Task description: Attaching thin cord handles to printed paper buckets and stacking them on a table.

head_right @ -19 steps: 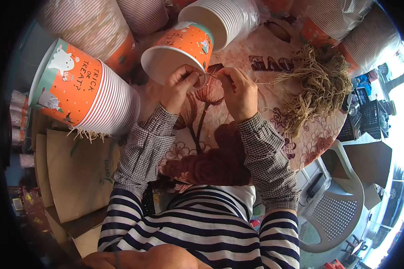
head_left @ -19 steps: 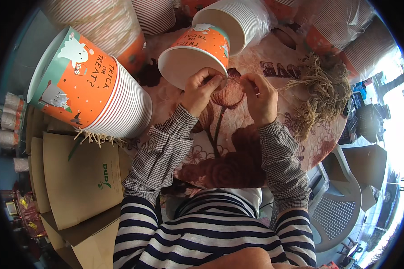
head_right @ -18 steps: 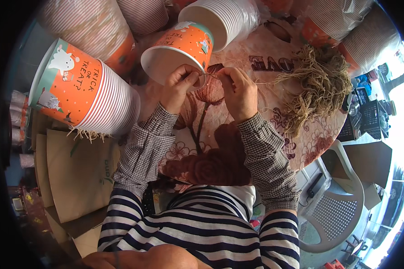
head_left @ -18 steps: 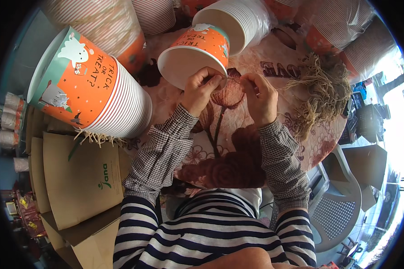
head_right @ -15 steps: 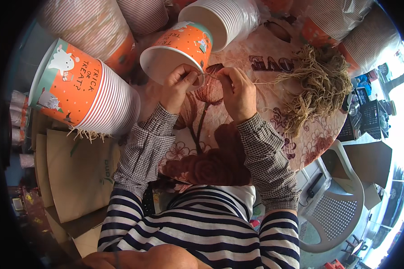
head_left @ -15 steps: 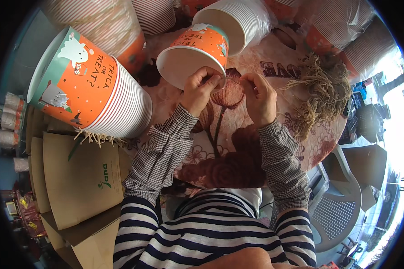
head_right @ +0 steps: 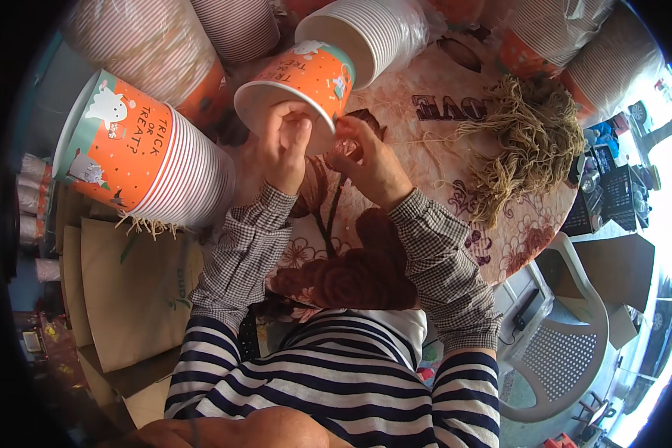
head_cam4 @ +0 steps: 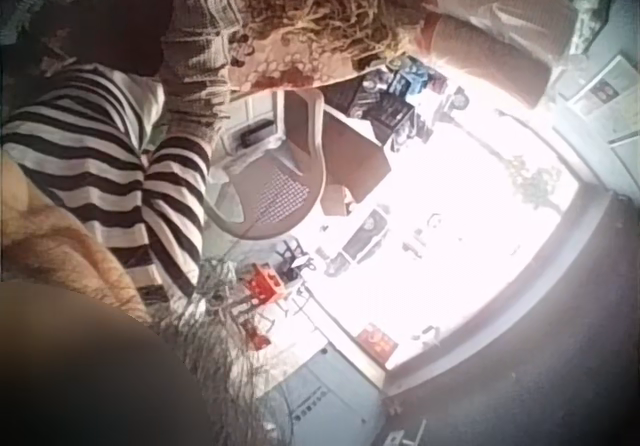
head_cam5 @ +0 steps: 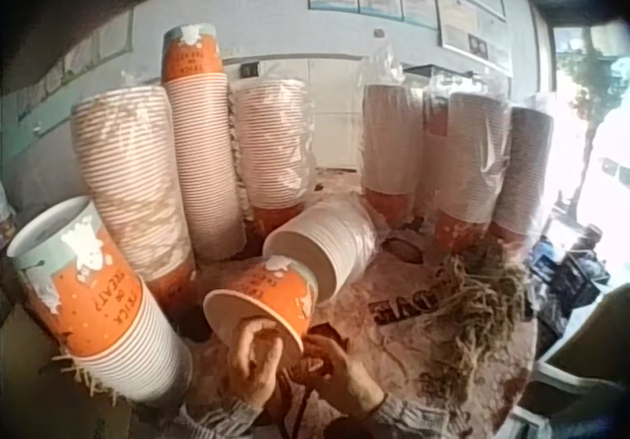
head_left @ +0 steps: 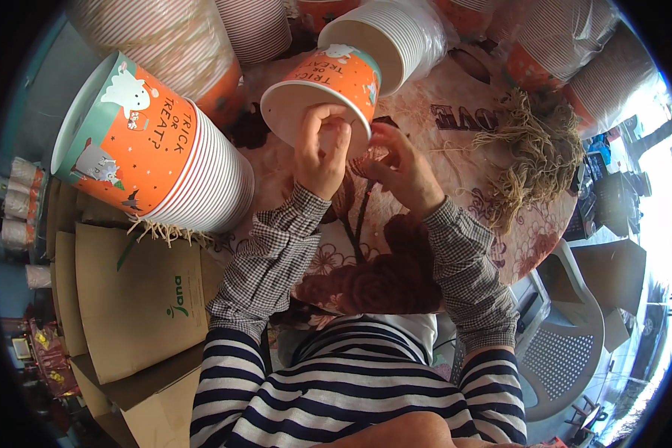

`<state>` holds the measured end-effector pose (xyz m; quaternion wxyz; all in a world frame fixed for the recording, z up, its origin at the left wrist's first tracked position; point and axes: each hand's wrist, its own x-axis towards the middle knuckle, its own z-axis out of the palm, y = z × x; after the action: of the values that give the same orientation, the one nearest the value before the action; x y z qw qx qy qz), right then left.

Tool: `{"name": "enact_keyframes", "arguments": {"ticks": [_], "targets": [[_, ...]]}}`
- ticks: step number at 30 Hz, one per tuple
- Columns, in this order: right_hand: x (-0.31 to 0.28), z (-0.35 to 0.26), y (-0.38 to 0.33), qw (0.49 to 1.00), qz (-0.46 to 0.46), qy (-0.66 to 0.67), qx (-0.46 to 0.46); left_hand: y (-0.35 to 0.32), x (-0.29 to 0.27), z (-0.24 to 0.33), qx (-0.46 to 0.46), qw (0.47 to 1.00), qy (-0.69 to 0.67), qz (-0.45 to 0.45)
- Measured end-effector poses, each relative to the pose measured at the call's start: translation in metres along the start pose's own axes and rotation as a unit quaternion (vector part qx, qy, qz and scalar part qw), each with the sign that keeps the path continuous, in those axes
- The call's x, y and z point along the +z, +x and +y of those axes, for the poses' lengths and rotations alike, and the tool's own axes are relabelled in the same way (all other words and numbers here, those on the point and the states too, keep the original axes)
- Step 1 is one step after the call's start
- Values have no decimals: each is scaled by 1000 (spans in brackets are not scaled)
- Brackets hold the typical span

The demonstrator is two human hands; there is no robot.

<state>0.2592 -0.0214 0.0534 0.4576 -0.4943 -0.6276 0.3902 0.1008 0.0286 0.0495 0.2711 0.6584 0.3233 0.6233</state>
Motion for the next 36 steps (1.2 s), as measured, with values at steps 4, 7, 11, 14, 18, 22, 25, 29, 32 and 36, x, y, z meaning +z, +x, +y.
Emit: {"name": "enact_keyframes", "arguments": {"ticks": [4,7,11,14,18,22,25,29,32,36], "targets": [[7,12,2,998,-39,11,47,1,-3,9,127,990,58,-3],[13,19,2,999,-2,-38,7,-3,-3,15,55,996,12,-72],[4,6,2,999,-39,-7,29,-5,-2,10,35,992,-17,-122],[-9,-2,1,994,-59,52,81,-1,5,20,152,969,67,-186],[-27,-19,-1,993,-33,53,100,-7,9,6,181,937,200,-221],[-39,-23,-2,991,-19,75,109,-4,6,-3,153,943,206,-212],[-32,-21,-1,991,0,77,108,6,1,-3,207,946,187,-163],[-27,-24,-4,992,-6,79,103,12,-1,-7,264,929,205,-157],[-29,-23,-3,995,15,59,84,12,0,-7,272,920,227,-166],[-30,-22,-2,994,24,66,82,11,3,4,255,914,272,-157]]}}
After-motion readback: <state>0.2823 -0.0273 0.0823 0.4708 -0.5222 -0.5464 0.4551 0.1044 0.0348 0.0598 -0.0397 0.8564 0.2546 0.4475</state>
